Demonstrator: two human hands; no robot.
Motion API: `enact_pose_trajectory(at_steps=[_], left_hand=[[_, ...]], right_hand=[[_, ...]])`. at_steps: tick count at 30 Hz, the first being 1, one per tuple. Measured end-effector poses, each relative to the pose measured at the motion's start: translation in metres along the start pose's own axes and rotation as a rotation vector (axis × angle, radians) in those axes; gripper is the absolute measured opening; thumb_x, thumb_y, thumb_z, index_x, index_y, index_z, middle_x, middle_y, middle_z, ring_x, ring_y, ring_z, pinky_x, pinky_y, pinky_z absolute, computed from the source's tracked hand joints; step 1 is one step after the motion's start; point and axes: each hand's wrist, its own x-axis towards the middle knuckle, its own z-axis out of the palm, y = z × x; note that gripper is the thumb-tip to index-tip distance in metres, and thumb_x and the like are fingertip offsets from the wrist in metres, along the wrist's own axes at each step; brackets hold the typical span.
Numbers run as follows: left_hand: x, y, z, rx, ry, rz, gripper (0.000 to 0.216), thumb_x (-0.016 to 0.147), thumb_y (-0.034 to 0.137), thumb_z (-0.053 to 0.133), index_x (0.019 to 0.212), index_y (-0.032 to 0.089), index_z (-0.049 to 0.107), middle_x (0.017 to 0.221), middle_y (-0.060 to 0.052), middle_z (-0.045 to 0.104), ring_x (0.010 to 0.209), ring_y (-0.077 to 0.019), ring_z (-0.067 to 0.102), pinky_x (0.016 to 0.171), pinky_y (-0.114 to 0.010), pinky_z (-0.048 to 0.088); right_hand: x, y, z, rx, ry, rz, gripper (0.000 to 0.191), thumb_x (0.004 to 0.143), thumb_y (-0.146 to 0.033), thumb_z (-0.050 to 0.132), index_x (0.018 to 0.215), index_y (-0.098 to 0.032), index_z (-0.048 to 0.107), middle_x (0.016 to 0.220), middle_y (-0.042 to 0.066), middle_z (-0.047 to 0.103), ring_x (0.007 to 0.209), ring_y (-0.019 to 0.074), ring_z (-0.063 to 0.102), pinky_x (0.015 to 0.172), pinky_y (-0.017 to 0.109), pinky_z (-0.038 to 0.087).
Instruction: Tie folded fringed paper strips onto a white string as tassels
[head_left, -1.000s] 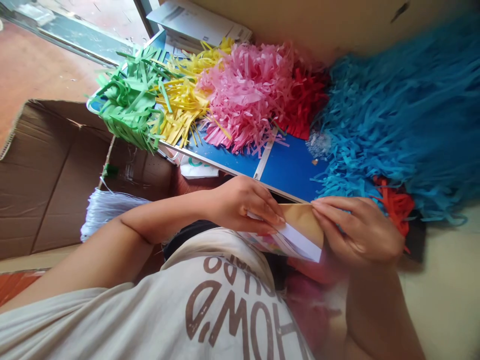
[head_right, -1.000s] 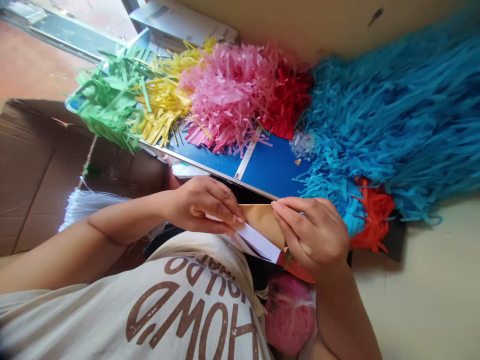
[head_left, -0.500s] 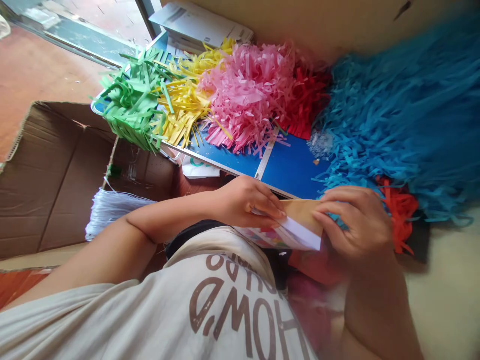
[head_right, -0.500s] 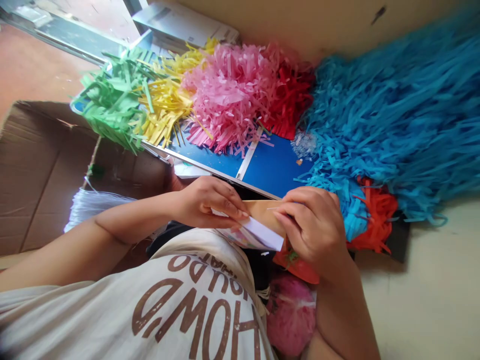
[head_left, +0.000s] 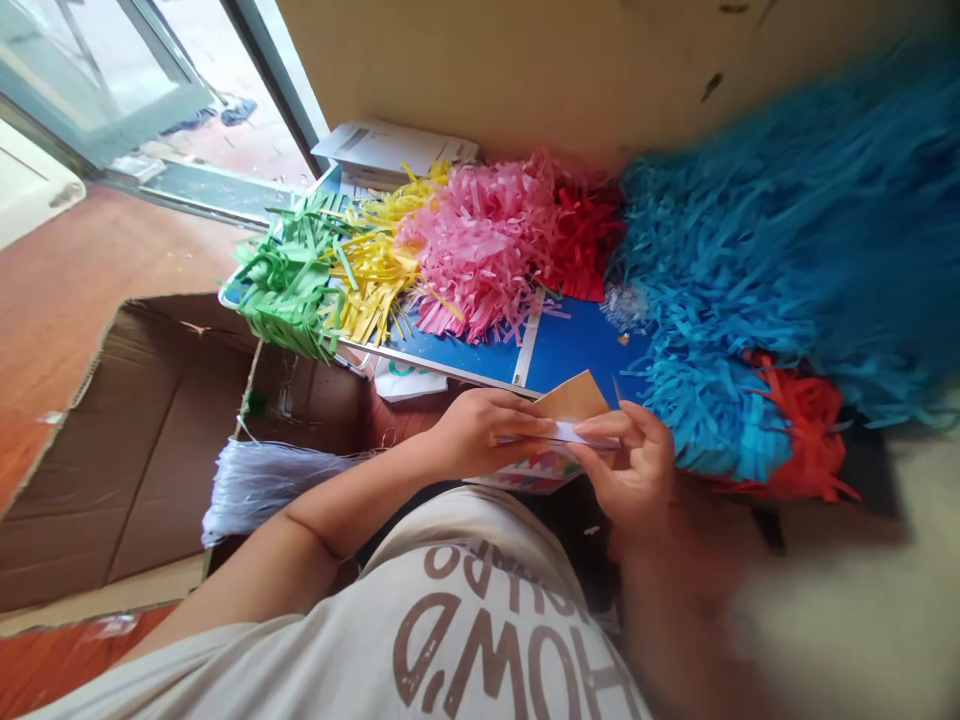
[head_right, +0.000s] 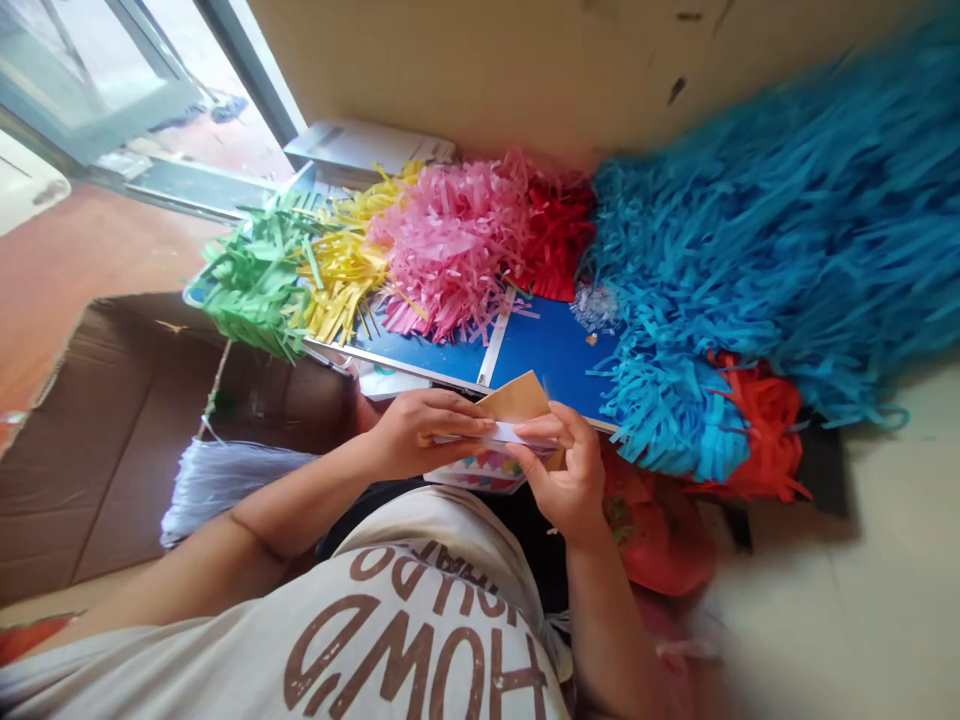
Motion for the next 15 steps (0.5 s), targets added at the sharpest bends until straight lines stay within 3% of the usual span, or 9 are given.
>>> enact_pose_trajectory(at_steps=[3,8,10,12,14,15], left_hand=[[-0.005,-0.003,-0.008,-0.092,-0.102,0.017,0.025,0.087,0.023,0.071,0.111,0.016,0.074,0.109,-0.015,0.075,0.098,-0.0196,0.074,0.085,-0.024,0.06],[-0.007,-0.002,-0.006,-0.079,0.025,-0.037,0.018,0.086,0.017,0.071,0.103,0.017,0.075,0.104,-0.013,0.077,0.091,-0.0172,0.076,0.08,-0.021,0.061],[-0.004,0.002,-0.004,-0.027,0.084,-0.037,0.016,0.085,0.016,0.071,0.1,0.016,0.076,0.102,-0.013,0.077,0.089,-0.0174,0.076,0.079,-0.021,0.062],[-0.001,0.009,-0.003,0.053,0.161,-0.021,0.016,0.084,0.014,0.071,0.1,0.015,0.076,0.102,-0.013,0.077,0.09,-0.0176,0.076,0.08,-0.022,0.062],[0.002,0.017,0.001,0.151,0.252,0.003,0.02,0.083,0.011,0.071,0.102,0.017,0.075,0.104,-0.012,0.077,0.09,-0.0171,0.075,0.08,-0.024,0.062],[0.002,0.02,0.004,0.194,0.295,0.012,0.022,0.083,0.009,0.07,0.103,0.017,0.075,0.105,-0.012,0.077,0.091,-0.017,0.075,0.08,-0.024,0.062]], right_hand=[[-0.002,0.001,-0.001,0.012,-0.028,0.021,0.069,0.081,-0.016,0.074,0.139,-0.03,0.039,0.088,0.0,0.072,0.083,0.0188,0.069,0.084,0.038,0.058],[0.009,-0.005,-0.003,-0.023,-0.021,0.052,0.059,0.083,-0.026,0.073,0.134,-0.029,0.042,0.087,0.001,0.07,0.085,0.02,0.069,0.085,0.04,0.057],[0.017,-0.019,-0.006,-0.044,0.107,0.026,0.056,0.078,-0.035,0.078,0.126,-0.027,0.05,0.102,0.006,0.068,0.1,0.0243,0.066,0.093,0.046,0.053],[0.022,-0.041,-0.007,0.016,0.35,0.003,0.049,0.072,-0.037,0.082,0.113,-0.026,0.058,0.12,0.01,0.062,0.117,0.0289,0.059,0.101,0.05,0.046],[0.022,-0.064,0.001,0.217,0.529,0.072,0.032,0.073,-0.03,0.081,0.098,-0.025,0.062,0.114,0.007,0.063,0.112,0.0256,0.06,0.099,0.046,0.047],[0.019,-0.072,0.008,0.353,0.549,0.168,0.024,0.073,-0.027,0.08,0.09,-0.025,0.063,0.102,0.004,0.065,0.101,0.0216,0.063,0.092,0.041,0.049]])
